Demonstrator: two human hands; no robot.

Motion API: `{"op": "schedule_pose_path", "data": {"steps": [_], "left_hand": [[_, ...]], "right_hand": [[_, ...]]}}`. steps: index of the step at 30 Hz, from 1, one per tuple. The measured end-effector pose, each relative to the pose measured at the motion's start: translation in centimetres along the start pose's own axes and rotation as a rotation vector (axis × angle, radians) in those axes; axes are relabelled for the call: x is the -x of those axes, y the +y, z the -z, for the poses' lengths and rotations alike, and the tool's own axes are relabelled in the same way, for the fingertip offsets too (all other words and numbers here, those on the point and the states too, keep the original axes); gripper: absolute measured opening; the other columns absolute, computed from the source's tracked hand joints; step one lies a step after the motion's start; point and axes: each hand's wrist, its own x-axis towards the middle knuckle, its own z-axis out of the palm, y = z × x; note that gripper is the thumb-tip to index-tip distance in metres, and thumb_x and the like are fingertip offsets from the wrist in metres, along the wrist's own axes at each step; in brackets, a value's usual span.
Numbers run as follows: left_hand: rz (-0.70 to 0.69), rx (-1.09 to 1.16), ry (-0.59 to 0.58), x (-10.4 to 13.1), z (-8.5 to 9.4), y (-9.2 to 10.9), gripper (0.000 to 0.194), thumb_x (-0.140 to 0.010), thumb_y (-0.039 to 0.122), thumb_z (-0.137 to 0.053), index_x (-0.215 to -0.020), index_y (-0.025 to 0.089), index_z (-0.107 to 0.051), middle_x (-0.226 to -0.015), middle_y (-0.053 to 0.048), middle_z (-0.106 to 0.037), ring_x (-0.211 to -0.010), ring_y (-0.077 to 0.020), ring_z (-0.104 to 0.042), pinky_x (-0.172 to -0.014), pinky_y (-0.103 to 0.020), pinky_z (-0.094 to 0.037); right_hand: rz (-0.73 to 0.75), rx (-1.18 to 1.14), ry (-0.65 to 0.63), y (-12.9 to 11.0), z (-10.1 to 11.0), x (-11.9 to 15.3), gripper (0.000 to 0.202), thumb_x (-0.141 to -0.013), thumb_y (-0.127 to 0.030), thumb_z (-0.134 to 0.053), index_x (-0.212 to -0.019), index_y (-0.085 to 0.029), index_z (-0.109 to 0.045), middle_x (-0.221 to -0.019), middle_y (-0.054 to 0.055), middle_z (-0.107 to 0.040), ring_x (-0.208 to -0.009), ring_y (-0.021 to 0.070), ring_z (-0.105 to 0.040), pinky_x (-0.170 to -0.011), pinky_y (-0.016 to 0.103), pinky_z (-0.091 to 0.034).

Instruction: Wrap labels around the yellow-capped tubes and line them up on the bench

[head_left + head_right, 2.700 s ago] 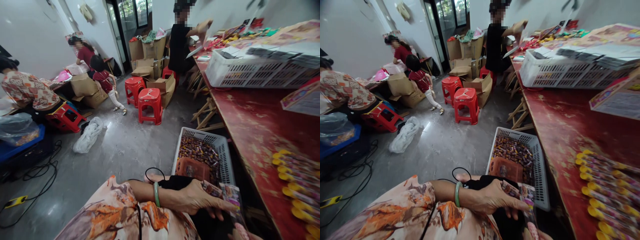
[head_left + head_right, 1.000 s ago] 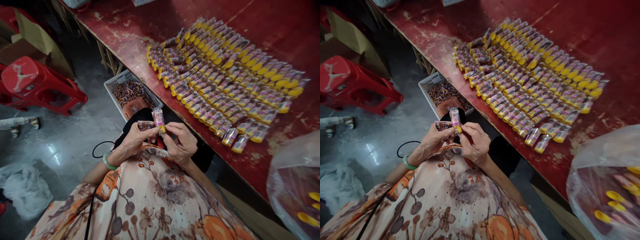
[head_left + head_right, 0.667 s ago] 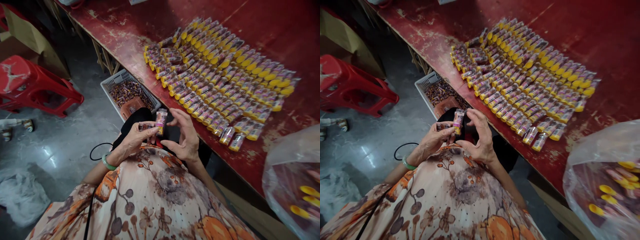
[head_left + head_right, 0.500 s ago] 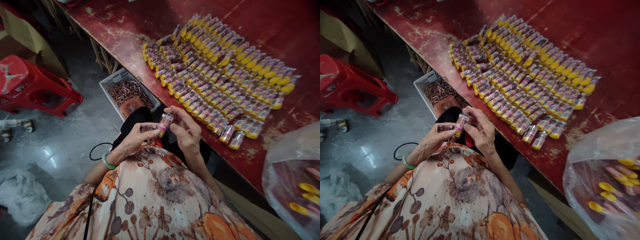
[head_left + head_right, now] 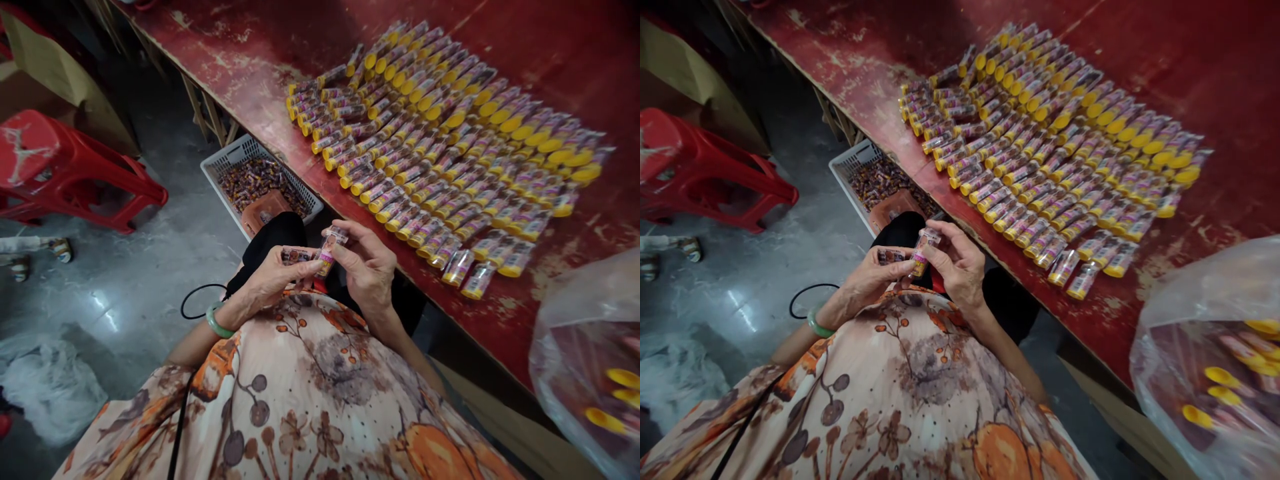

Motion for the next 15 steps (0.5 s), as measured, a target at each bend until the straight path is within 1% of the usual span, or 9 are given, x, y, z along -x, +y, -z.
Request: {"op": "schedule_pose_path", "data": {"steps": [8,10,13,15], "left_hand": [[0.018,-0.005,0.019,-0.1,0.1,-0.1,0.030,-0.072,0.041,-0.075,-0.088,0.016,-0.074,-0.064,-0.001,-0.062,-0.051,-0.0073,-0.047,-0.047,-0.020,-0.034],[0.028,-0.016,0.032,-0.1,0.1,-0.1,0.033,-0.070,0.042,-0.076,-0.089,0.015,-0.074,-0.065,-0.002,-0.062,-0.050,-0.0077,-0.047,-0.045,-0.020,-0.033],[0.006,-0.033,0.049,0.1,0.0,0.0,0.036,-0.069,0.042,-0.077,-0.092,0.014,-0.074,-0.070,-0.003,-0.063,-0.050,-0.0073,-0.046,-0.046,-0.020,-0.034],[-0.021,-0.057,0.094,0.1,0.0,0.1,0.036,-0.069,0.042,-0.077,-0.092,0.014,-0.074,-0.068,-0.002,-0.062,-0.050,-0.0068,-0.045,-0.046,-0.020,-0.034]], "right_hand": [[-0.019,-0.033,-0.015,0.5,0.0,0.2,0.031,-0.084,-0.027,-0.067,-0.115,-0.025,-0.063,-0.102,0.004,-0.067,-0.085,0.0175,-0.065,-0.080,0.033,-0.056],[-0.028,-0.027,-0.015,0.3,-0.1,0.2,0.030,-0.084,-0.028,-0.066,-0.114,-0.024,-0.063,-0.103,0.004,-0.067,-0.087,0.0183,-0.066,-0.081,0.034,-0.056],[-0.019,-0.009,-0.014,-0.3,-0.4,0.0,0.032,-0.083,-0.027,-0.067,-0.114,-0.023,-0.063,-0.105,0.005,-0.067,-0.090,0.0186,-0.065,-0.082,0.033,-0.056],[-0.014,-0.015,0.012,-0.6,-0.5,-0.2,0.037,-0.080,-0.026,-0.070,-0.116,-0.022,-0.061,-0.107,0.005,-0.065,-0.086,0.0172,-0.065,-0.077,0.030,-0.057]]}}
